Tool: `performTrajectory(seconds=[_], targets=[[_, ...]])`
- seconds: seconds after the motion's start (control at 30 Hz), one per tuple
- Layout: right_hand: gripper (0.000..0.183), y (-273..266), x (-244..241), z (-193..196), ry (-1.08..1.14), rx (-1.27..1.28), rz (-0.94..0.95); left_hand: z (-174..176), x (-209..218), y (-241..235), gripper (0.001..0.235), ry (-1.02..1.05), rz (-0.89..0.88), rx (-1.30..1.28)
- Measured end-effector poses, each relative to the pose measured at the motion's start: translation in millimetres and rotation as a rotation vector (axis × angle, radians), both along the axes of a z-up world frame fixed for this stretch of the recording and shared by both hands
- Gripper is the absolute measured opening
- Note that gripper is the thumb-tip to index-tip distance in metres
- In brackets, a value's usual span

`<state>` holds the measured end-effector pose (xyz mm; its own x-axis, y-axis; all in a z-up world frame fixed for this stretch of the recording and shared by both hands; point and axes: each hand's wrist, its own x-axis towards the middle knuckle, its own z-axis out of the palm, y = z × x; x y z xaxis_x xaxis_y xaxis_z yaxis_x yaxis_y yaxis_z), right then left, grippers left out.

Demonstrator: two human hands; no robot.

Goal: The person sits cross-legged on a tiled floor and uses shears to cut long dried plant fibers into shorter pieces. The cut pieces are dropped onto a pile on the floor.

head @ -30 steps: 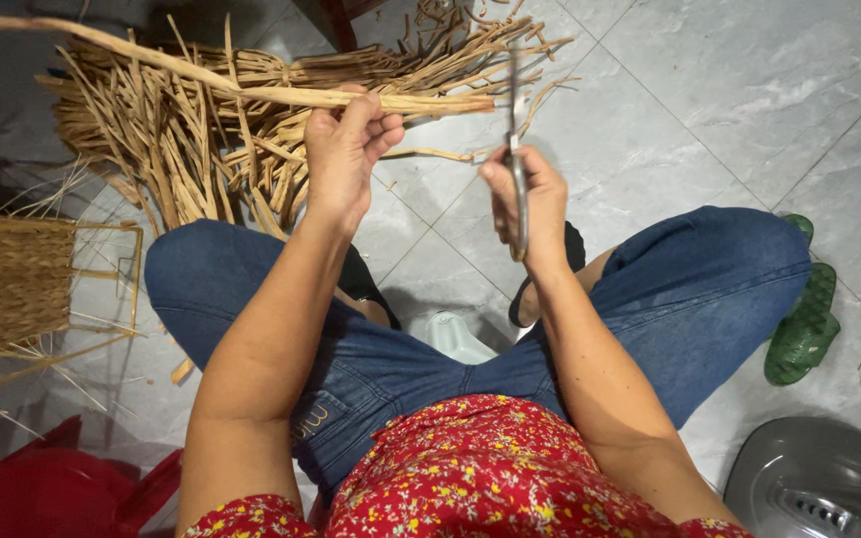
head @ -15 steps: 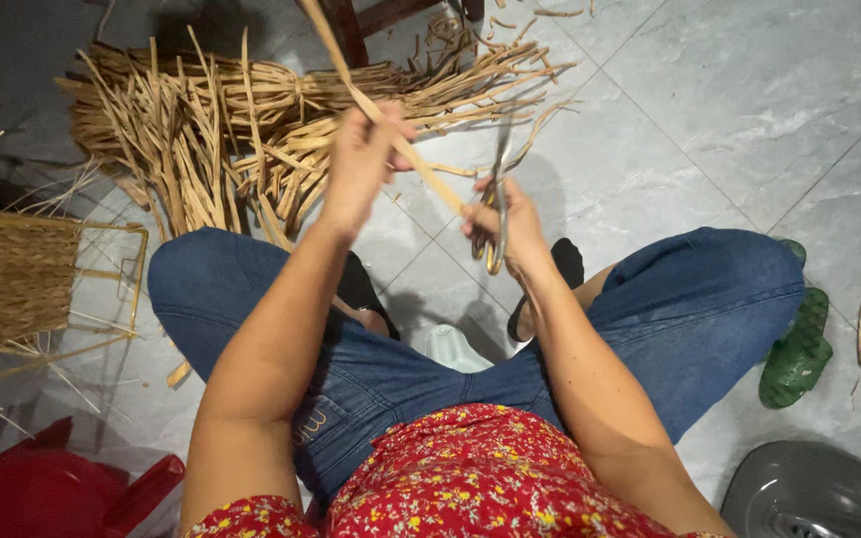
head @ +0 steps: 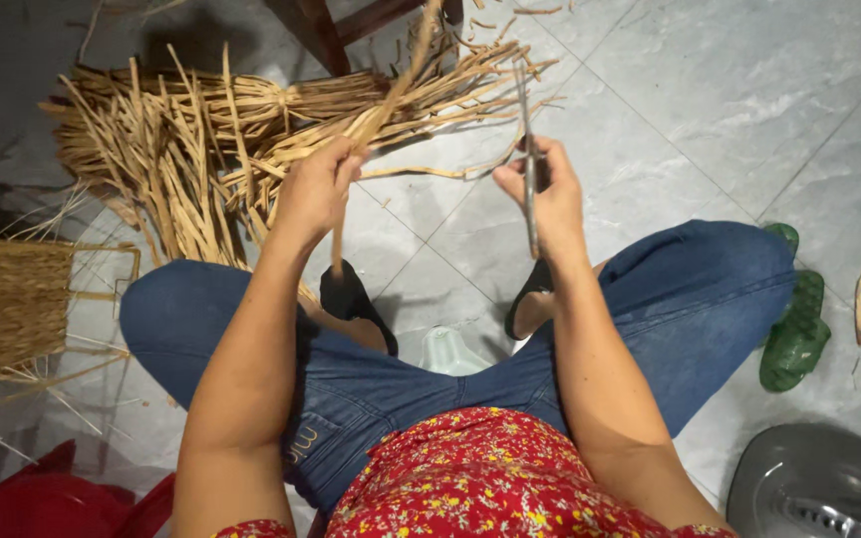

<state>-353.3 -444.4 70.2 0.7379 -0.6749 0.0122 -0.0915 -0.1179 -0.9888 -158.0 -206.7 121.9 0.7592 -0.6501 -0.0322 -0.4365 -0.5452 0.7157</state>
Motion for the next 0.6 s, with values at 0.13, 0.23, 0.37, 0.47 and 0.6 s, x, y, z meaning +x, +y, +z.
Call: performTrajectory(seconds=[0.13,0.23,0.37,0.47,0.6], targets=[[0.046,-5,-8,27,0.045,-0.023,-0.039,0,-5,3,0.020,-0.204,-0.123,0.066],[0.045,-6,-8,35,0.004,0.002,-0.046,1,-9,5,0.022,-0.059,-0.082,0.160],[0.042,-9,-10,37,-0.024,-0.001,-0.064,0,-11,8,0.023,-0.104,-0.126,0.291],[0.041,-11,-11,35,0.040,0.001,-0.140,-1,-9,10,0.021,-0.170,-0.145,0.222],[0.045,-10,-11,34,0.000,-0.036,-0.139,-5,-7,15,0.021,-0.204,-0.126,0.161]])
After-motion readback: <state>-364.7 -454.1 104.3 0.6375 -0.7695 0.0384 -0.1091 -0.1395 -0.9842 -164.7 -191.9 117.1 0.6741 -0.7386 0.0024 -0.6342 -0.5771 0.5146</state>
